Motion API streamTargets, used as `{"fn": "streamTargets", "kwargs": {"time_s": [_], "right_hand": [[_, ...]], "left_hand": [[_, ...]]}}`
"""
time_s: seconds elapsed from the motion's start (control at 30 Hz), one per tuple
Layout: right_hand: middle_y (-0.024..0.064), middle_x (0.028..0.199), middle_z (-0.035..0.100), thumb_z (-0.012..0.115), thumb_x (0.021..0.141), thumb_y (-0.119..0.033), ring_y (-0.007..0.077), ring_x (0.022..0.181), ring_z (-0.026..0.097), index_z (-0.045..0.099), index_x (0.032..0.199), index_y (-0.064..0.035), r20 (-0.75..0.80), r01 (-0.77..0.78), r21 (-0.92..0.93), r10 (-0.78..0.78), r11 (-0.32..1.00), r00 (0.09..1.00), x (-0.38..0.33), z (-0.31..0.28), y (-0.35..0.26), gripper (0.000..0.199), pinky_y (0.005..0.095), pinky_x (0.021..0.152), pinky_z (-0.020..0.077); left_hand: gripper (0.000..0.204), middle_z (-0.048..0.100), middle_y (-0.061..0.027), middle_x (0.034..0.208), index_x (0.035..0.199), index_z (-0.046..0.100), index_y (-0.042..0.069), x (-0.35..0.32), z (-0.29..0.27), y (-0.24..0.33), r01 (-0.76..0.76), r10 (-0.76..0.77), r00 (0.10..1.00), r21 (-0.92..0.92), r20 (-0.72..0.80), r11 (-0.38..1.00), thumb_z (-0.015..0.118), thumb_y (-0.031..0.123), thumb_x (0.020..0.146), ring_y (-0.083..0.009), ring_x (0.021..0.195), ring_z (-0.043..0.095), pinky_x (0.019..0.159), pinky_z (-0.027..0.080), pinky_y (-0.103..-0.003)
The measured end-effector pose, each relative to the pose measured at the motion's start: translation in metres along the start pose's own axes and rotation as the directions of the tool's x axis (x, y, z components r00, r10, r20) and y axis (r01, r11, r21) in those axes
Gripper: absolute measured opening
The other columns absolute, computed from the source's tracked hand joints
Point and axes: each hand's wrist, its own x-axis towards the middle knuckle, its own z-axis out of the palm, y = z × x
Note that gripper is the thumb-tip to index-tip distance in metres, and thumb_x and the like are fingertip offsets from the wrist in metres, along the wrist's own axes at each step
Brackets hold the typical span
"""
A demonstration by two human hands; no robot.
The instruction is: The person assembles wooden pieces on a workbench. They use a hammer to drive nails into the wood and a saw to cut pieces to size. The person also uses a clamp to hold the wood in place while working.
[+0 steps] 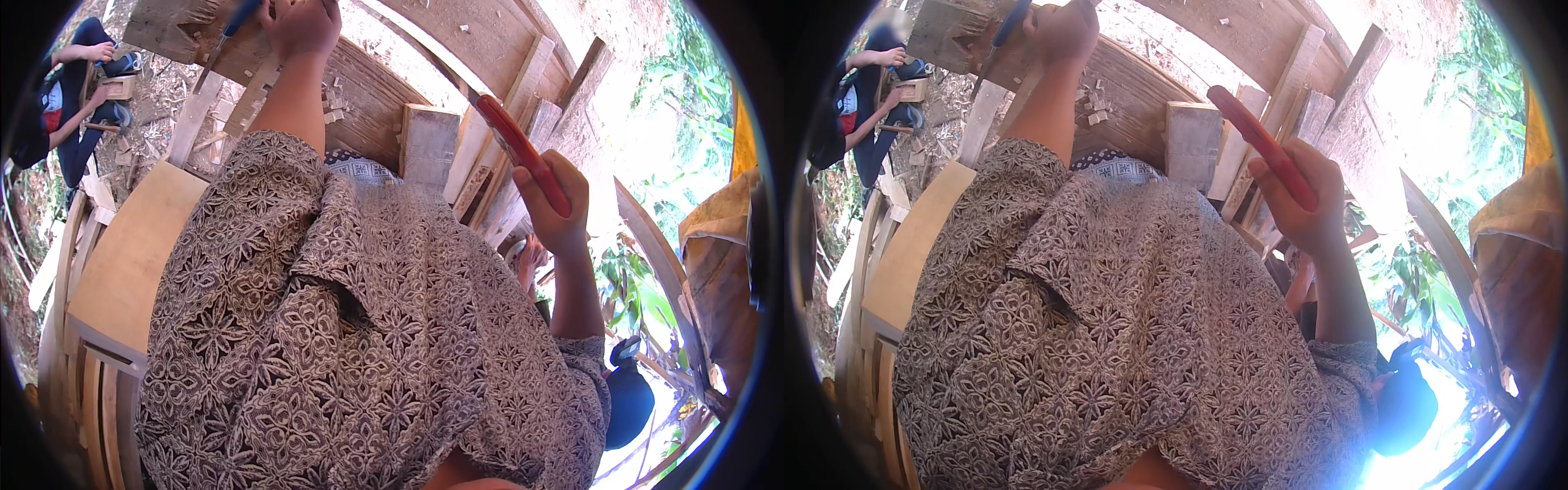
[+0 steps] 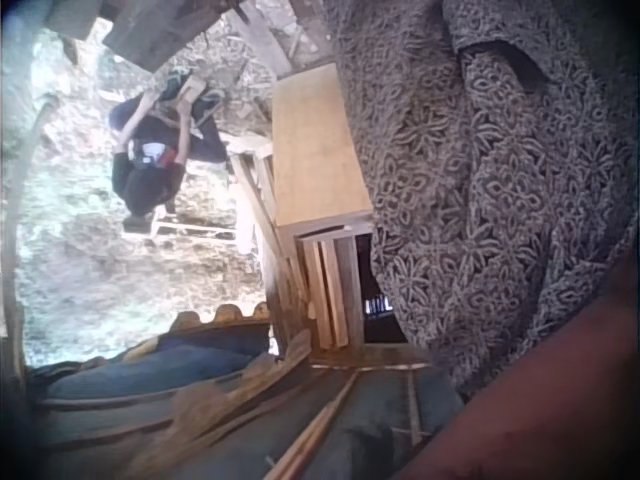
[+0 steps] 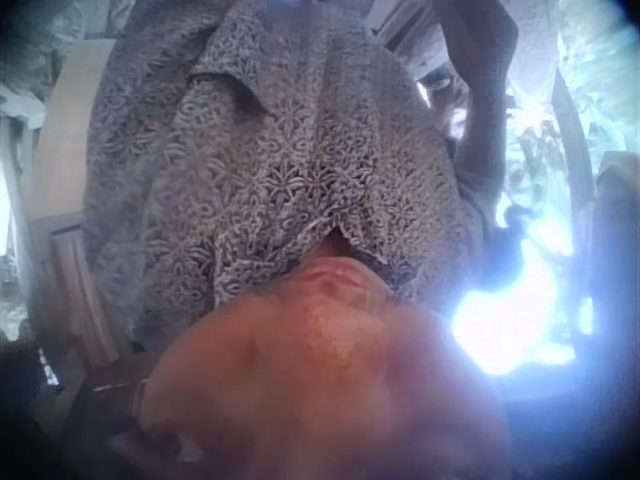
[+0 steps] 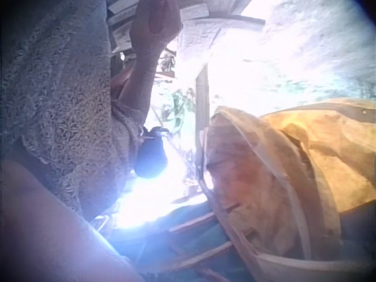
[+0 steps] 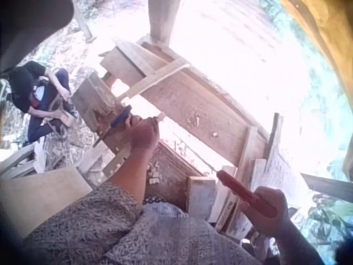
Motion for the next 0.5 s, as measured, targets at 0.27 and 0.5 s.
{"fn": "streamTargets", "kwargs": {"time_s": [0.27,0.5], "right_hand": [[0.004,0.068,0.054,0.076,0.094,-0.025,0.0132,0.064,0.05,0.066,0.092,-0.003,-0.023,-0.027,0.05,0.028,0.998,0.999,-0.01,0.055,0.122,0.024,0.0324,0.059,0.0408],[0.0057,0.07,0.055,0.078,0.092,-0.019,0.0155,0.063,0.053,0.068,0.098,-0.0025,-0.018,0.061,0.018,-0.061,0.998,0.998,-0.016,0.039,0.101,0.02,0.0329,0.06,0.0427]], "left_hand": [[0.045,0.072,-0.0128,0.079,0.072,0.072,0.009,0.006,-0.002,0.002,-0.05,0.05,0.999,-0.023,-0.017,0.998,0.047,0.034,0.101,-0.0332,0.097,0.064,0.104,0.039,-0.057],[0.045,0.071,-0.0117,0.077,0.072,0.073,0.011,0.006,0.0,-0.002,-0.051,0.052,0.998,0.024,-0.037,0.998,0.047,0.034,0.101,-0.0322,0.094,0.064,0.103,0.039,-0.057]]}}
